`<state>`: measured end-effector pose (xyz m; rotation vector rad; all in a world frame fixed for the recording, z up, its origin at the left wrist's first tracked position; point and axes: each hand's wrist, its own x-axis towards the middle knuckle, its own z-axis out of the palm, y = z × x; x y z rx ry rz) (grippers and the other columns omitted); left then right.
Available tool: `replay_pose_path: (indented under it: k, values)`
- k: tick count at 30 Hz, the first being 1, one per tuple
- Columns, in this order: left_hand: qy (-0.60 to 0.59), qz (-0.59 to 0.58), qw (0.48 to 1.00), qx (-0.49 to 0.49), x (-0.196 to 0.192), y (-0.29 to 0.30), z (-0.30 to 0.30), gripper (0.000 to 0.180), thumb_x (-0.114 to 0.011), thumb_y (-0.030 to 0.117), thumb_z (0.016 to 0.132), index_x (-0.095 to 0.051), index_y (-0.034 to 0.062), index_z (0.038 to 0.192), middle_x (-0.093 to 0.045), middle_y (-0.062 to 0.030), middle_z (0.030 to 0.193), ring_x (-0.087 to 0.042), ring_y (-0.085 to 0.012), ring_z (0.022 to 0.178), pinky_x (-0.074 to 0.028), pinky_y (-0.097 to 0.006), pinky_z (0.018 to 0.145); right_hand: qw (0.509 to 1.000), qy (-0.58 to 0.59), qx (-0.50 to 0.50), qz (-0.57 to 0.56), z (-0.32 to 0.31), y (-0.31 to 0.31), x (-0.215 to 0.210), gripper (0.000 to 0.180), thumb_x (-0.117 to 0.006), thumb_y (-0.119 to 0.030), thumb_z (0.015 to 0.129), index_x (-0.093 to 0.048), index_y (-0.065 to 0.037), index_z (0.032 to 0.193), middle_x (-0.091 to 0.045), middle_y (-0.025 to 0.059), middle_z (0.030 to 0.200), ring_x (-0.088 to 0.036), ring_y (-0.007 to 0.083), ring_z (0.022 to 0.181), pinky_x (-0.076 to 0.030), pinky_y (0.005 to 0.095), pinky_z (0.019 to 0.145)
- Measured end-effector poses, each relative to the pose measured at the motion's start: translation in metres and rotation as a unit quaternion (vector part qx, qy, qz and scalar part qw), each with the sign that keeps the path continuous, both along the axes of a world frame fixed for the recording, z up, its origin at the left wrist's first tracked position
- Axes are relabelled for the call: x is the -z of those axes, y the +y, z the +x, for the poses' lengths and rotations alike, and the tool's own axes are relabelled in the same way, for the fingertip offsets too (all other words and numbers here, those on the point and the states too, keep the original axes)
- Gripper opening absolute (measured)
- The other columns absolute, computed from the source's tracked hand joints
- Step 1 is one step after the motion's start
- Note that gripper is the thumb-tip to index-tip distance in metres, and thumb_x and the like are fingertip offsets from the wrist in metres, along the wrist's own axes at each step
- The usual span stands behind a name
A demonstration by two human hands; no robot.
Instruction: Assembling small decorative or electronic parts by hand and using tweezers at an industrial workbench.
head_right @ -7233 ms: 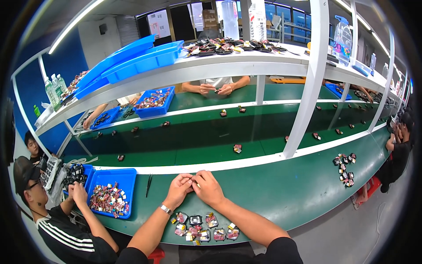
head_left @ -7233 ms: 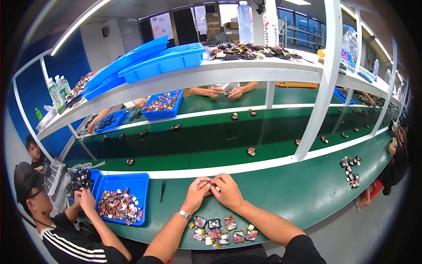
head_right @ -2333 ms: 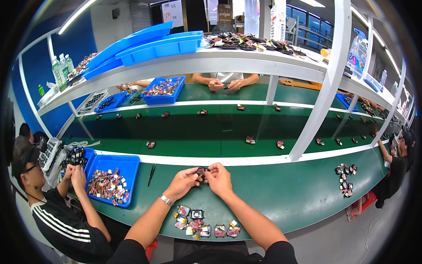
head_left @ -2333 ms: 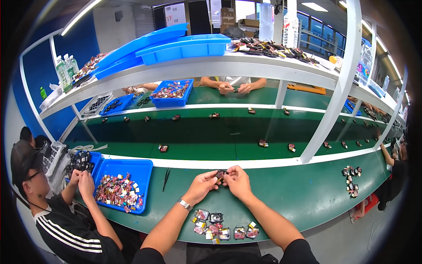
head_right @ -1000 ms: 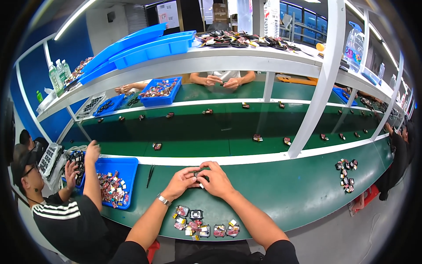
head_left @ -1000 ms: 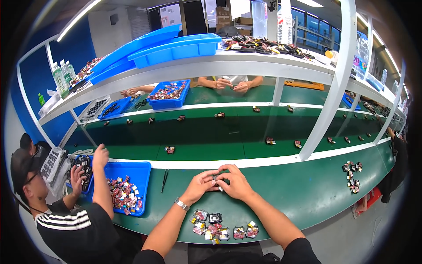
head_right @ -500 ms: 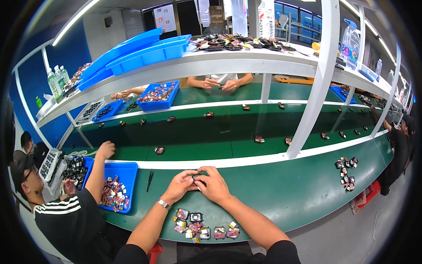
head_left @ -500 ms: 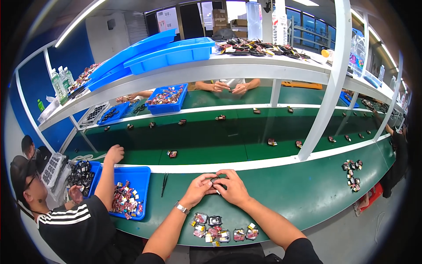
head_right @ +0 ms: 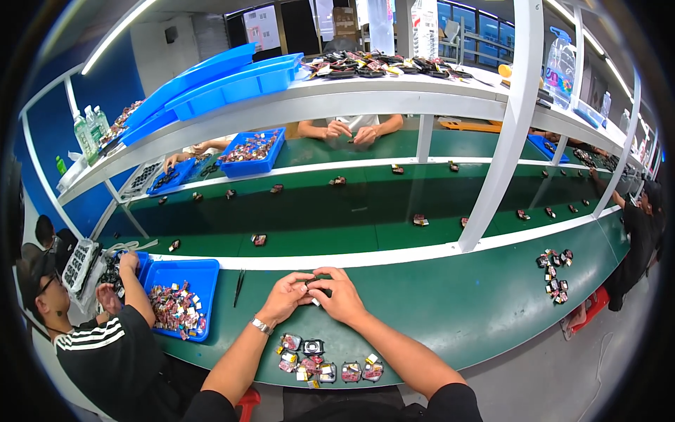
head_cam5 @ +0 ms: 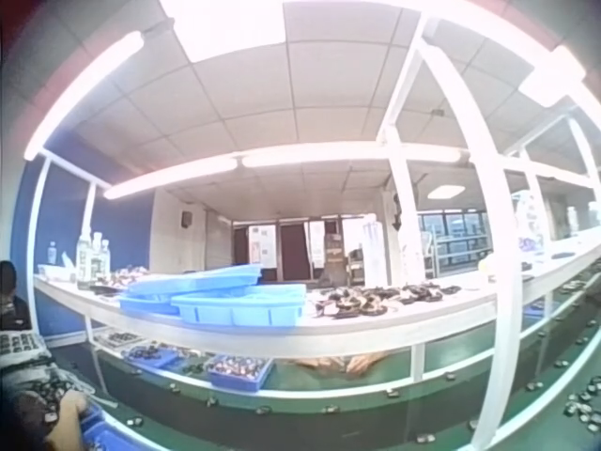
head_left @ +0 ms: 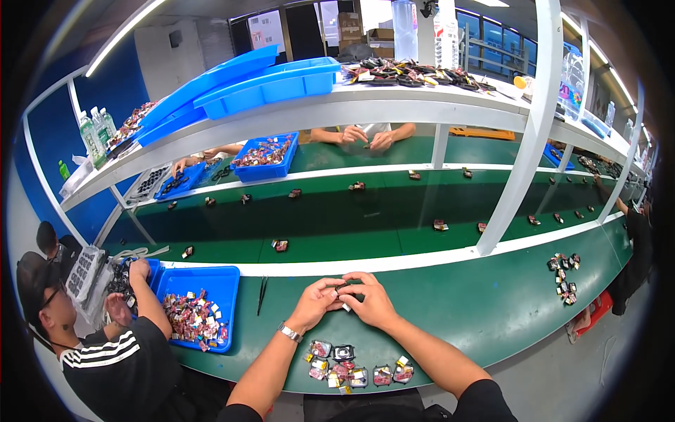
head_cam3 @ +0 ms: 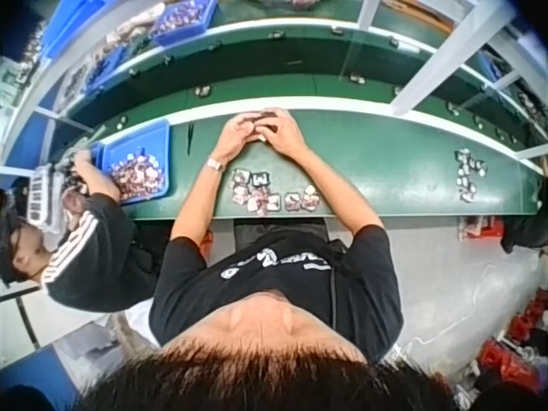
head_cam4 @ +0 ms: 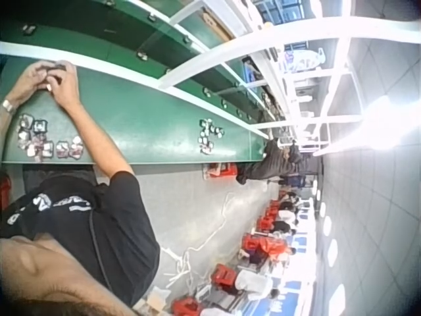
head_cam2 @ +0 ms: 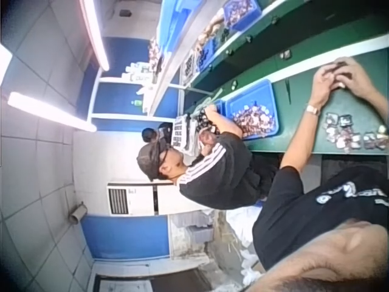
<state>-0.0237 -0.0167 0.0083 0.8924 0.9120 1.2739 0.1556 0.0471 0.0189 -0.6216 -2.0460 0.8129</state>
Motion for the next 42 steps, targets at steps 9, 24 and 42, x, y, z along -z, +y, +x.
replay_pose_path:
  k: [9, 24, 42]
  values:
    - [-0.038, 0.033, 0.999, -0.014, 0.008, 0.000, -0.004, 0.031, -0.055, 0.009, 0.097, -0.051, -0.0003, 0.126, -0.064, -0.0115, 0.114, -0.064, -0.0175, 0.103, -0.055, -0.031, 0.089, 0.999, 0.008, -0.011, 0.051, -0.005, -0.007, -0.009, 0.018, -0.071, -0.008, 0.079, -0.073, -0.010, 0.097, -0.060, 0.0084, 0.120, -0.053, 0.0289, 0.115, -0.048, 0.0384, 0.094]
    - [-0.014, 0.045, 0.998, -0.035, 0.009, 0.001, -0.002, 0.033, -0.055, 0.011, 0.098, -0.051, -0.0007, 0.128, -0.064, -0.0097, 0.113, -0.064, -0.0168, 0.103, -0.055, -0.031, 0.088, 0.999, 0.008, 0.002, 0.044, -0.008, -0.010, -0.005, 0.019, -0.069, -0.007, 0.080, -0.071, -0.008, 0.100, -0.060, 0.0084, 0.118, -0.053, 0.0281, 0.114, -0.050, 0.0368, 0.091]
    - [0.043, 0.015, 0.997, -0.057, -0.001, 0.002, 0.007, 0.029, -0.053, 0.008, 0.098, -0.053, -0.0011, 0.125, -0.064, -0.0100, 0.116, -0.063, -0.0173, 0.105, -0.055, -0.033, 0.088, 0.994, 0.048, 0.022, -0.097, -0.008, 0.002, -0.012, 0.020, -0.070, -0.005, 0.081, -0.061, 0.000, 0.099, -0.063, 0.0117, 0.088, -0.065, 0.0193, 0.075, -0.054, 0.0293, 0.065]
